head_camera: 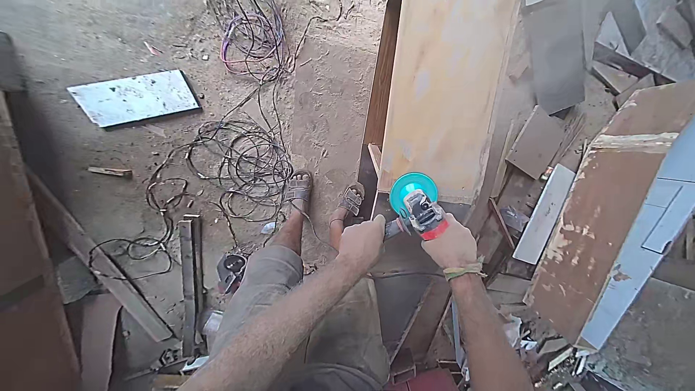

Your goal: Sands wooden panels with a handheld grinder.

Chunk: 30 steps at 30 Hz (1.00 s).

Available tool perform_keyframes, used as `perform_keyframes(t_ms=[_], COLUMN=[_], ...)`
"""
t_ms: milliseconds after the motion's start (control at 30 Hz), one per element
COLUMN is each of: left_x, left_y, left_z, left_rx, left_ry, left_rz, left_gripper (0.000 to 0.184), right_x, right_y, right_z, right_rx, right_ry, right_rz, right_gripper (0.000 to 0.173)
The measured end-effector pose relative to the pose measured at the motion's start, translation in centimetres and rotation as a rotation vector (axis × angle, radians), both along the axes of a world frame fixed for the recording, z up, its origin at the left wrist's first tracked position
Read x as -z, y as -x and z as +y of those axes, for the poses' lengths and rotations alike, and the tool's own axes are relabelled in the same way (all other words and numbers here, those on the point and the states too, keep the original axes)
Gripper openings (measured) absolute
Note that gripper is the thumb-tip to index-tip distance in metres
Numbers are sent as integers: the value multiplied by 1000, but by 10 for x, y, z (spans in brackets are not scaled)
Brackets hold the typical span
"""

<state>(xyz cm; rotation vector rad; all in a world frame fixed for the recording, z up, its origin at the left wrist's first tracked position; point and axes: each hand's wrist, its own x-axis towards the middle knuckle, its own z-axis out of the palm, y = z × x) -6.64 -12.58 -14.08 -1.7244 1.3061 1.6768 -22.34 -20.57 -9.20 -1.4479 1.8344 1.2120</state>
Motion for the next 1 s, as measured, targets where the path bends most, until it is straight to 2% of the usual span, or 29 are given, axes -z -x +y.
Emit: perform_keyframes(t_ms=[100, 267, 467, 667, 833, 1000], left_x=[-3, 0, -1, 1, -4, -4], left_y=[-4, 9, -19, -3, -23, -17], left_z=[8, 0, 6, 3, 18, 16], left_rx=[11, 32, 3, -8, -39, -20], left_ry=[-12, 6, 3, 4, -24, -22], left_rz=[-21, 60, -18, 53, -17, 19], left_gripper=[38, 36, 37, 36, 37, 38], right_x=[2, -2, -1, -4, 3, 1], right_y=[0, 17, -18, -2, -23, -14], right_z=[10, 13, 6, 5, 10, 14], right_rx=[-9, 52, -11, 12, -62, -29], right_ry=[-8, 44, 5, 19, -30, -12], right_rz=[-35, 20, -17, 35, -33, -11], right_gripper=[71, 74, 72, 77, 70, 72])
